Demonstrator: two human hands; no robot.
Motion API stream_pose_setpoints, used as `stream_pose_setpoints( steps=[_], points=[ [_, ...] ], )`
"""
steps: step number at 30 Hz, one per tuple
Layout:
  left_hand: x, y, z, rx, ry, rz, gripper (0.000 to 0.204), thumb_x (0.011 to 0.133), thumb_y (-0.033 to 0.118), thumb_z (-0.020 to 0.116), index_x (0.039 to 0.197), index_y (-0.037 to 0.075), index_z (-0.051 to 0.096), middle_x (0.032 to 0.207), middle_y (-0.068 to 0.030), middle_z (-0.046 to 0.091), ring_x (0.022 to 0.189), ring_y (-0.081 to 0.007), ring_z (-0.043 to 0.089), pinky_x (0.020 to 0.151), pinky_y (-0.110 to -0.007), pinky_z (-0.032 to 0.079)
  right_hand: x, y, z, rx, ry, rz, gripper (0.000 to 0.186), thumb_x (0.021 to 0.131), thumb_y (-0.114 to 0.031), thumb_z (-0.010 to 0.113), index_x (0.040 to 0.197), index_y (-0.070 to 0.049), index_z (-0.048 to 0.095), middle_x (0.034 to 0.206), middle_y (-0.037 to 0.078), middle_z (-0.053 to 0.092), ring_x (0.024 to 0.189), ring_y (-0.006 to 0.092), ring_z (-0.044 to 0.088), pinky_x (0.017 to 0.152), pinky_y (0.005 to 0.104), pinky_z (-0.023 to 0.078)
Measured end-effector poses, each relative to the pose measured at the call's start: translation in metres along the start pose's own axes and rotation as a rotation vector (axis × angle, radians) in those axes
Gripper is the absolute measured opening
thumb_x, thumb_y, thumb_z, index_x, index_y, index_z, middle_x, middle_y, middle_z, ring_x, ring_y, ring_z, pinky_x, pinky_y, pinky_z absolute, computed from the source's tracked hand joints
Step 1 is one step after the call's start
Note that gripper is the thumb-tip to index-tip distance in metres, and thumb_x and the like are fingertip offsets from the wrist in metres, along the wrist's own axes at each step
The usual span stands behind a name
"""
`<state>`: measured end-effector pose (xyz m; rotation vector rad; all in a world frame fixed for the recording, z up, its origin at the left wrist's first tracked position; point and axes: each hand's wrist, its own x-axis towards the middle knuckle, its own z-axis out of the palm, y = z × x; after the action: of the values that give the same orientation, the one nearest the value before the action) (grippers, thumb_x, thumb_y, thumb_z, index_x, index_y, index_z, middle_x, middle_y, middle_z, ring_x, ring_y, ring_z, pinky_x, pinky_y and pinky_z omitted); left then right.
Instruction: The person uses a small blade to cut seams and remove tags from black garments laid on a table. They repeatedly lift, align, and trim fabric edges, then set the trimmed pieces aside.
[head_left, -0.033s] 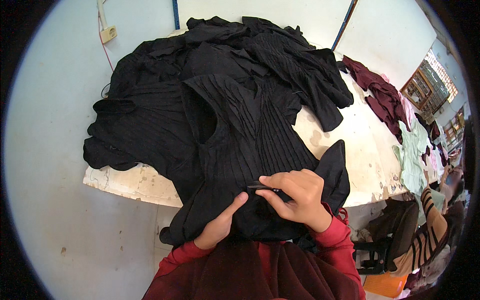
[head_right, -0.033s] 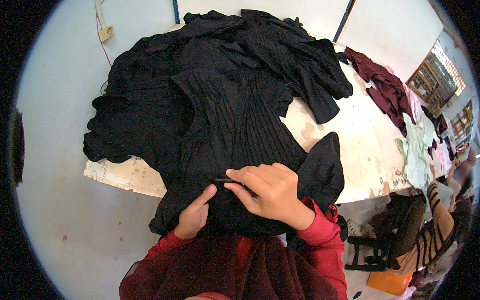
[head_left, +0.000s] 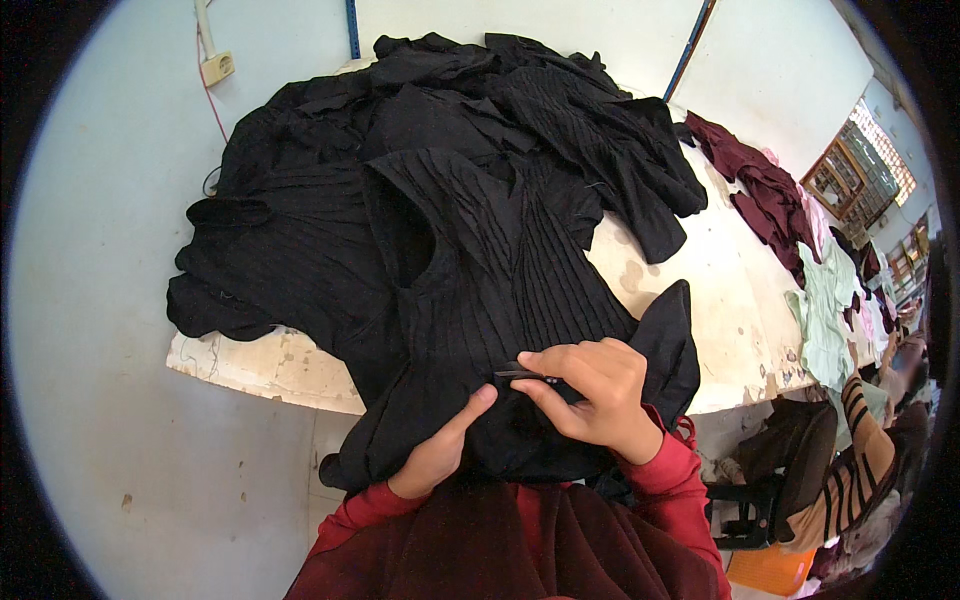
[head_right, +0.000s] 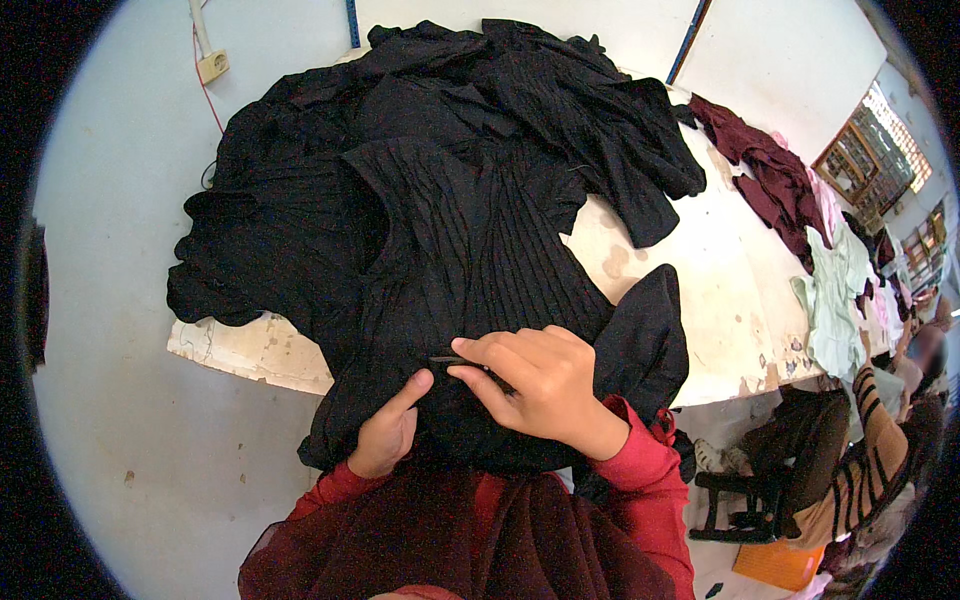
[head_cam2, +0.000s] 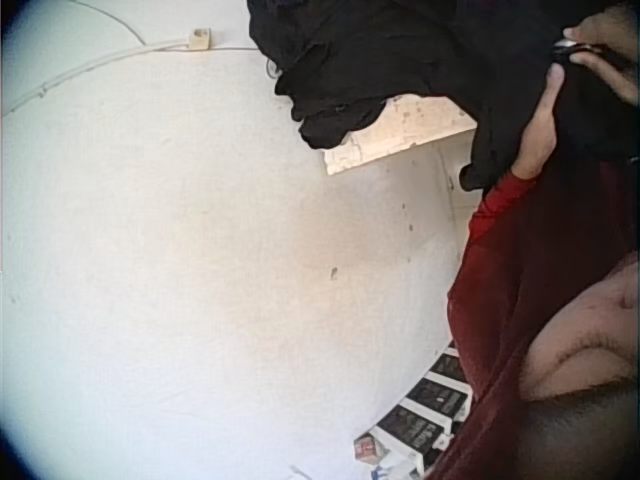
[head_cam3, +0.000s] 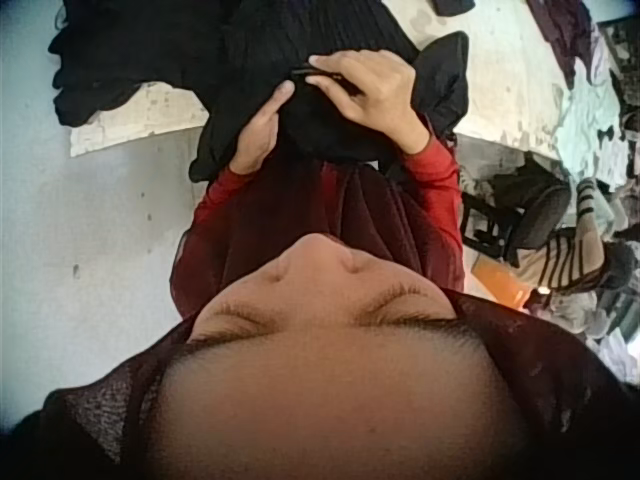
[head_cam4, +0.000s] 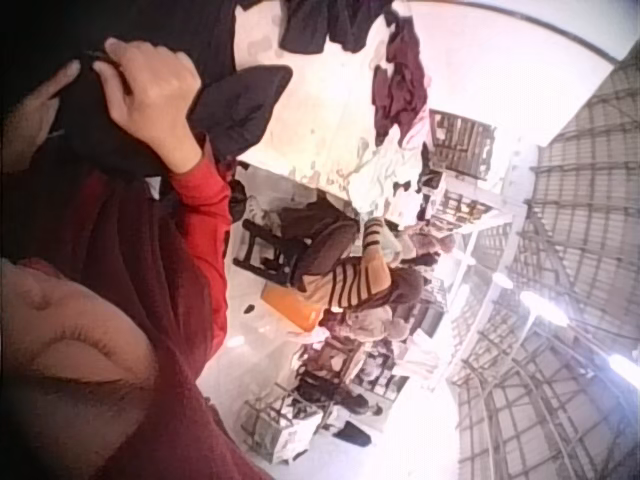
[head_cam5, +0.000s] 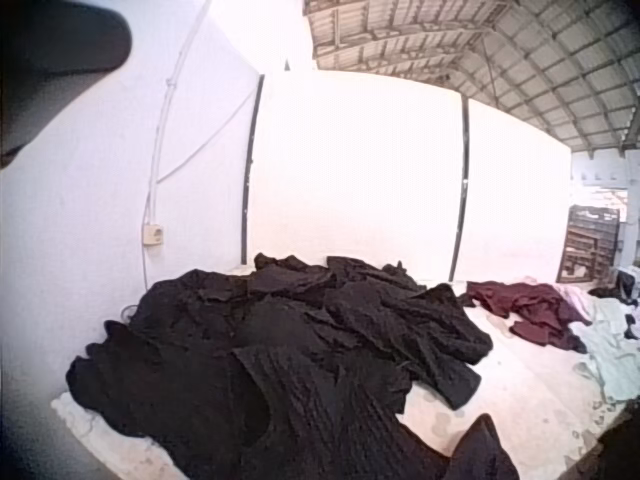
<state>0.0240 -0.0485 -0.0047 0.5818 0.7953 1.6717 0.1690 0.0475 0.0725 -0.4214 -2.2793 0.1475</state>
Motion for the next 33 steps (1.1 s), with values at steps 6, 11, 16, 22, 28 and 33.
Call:
stream_pose_setpoints(
  steps=[6, 11, 16, 22, 28, 33],
  points=[
    [0.002, 0.002, 0.0, -0.05, -0.025, -0.016, 0.031, 0.09, 0.008, 0.06, 0.119, -0.002, 0.056, 0.118, -0.0087, 0.058, 0.106, -0.0169, 0.057, 0.096, -0.029, 0.042, 0.001, 0.002, 0.003, 0.015, 0.009, -0.004, 0.021, 0.07, -0.02, 0.077, 0.087, -0.011, 0.068, 0.072, 0.0, 0.067, 0.056, 0.0135, 0.061, 0.048, 0.0266, 0.036],
    [0.003, 0.0, -0.003, 0.016, -0.006, -0.002, 0.032, 0.089, 0.012, 0.062, 0.118, -0.002, 0.057, 0.117, -0.0093, 0.059, 0.105, -0.0174, 0.057, 0.095, -0.028, 0.043, 0.002, 0.001, -0.005, -0.034, 0.001, -0.004, 0.021, 0.07, -0.02, 0.076, 0.087, -0.012, 0.068, 0.072, 0.0, 0.067, 0.055, 0.0126, 0.06, 0.048, 0.0264, 0.036],
    [0.004, -0.001, -0.004, 0.141, 0.02, 0.031, 0.032, 0.089, 0.014, 0.062, 0.116, -0.003, 0.058, 0.116, -0.01, 0.06, 0.102, -0.0178, 0.059, 0.092, -0.028, 0.045, 0.006, -0.001, -0.007, -0.095, -0.015, -0.039, 0.021, 0.07, -0.019, 0.076, 0.087, -0.012, 0.068, 0.072, -0.001, 0.066, 0.055, 0.0112, 0.059, 0.048, 0.0257, 0.036],
    [0.003, 0.002, -0.001, 0.138, 0.018, 0.042, 0.032, 0.09, 0.016, 0.062, 0.115, -0.003, 0.059, 0.115, -0.0099, 0.061, 0.101, -0.0179, 0.06, 0.09, -0.027, 0.046, 0.008, 0.001, -0.006, -0.098, -0.013, -0.075, 0.02, 0.07, -0.019, 0.076, 0.088, -0.012, 0.069, 0.072, -0.003, 0.066, 0.054, 0.0098, 0.058, 0.048, 0.0249, 0.035],
    [0.003, 0.003, -0.001, 0.117, 0.002, 0.023, 0.032, 0.09, 0.016, 0.062, 0.115, -0.003, 0.059, 0.115, -0.0099, 0.061, 0.101, -0.0176, 0.06, 0.091, -0.027, 0.045, 0.008, 0.003, -0.005, -0.108, -0.014, -0.103, 0.02, 0.071, -0.02, 0.075, 0.088, -0.013, 0.069, 0.072, -0.003, 0.066, 0.053, 0.0094, 0.057, 0.047, 0.025, 0.034],
    [0.003, 0.004, 0.0, 0.103, -0.005, 0.04, 0.032, 0.091, 0.016, 0.061, 0.116, -0.003, 0.058, 0.115, -0.0096, 0.06, 0.102, -0.0171, 0.059, 0.092, -0.027, 0.044, 0.009, 0.004, -0.008, -0.11, -0.06, -0.119, 0.021, 0.07, -0.021, 0.076, 0.088, -0.012, 0.069, 0.069, -0.002, 0.065, 0.053, 0.0113, 0.058, 0.048, 0.0244, 0.037]
  ],
)
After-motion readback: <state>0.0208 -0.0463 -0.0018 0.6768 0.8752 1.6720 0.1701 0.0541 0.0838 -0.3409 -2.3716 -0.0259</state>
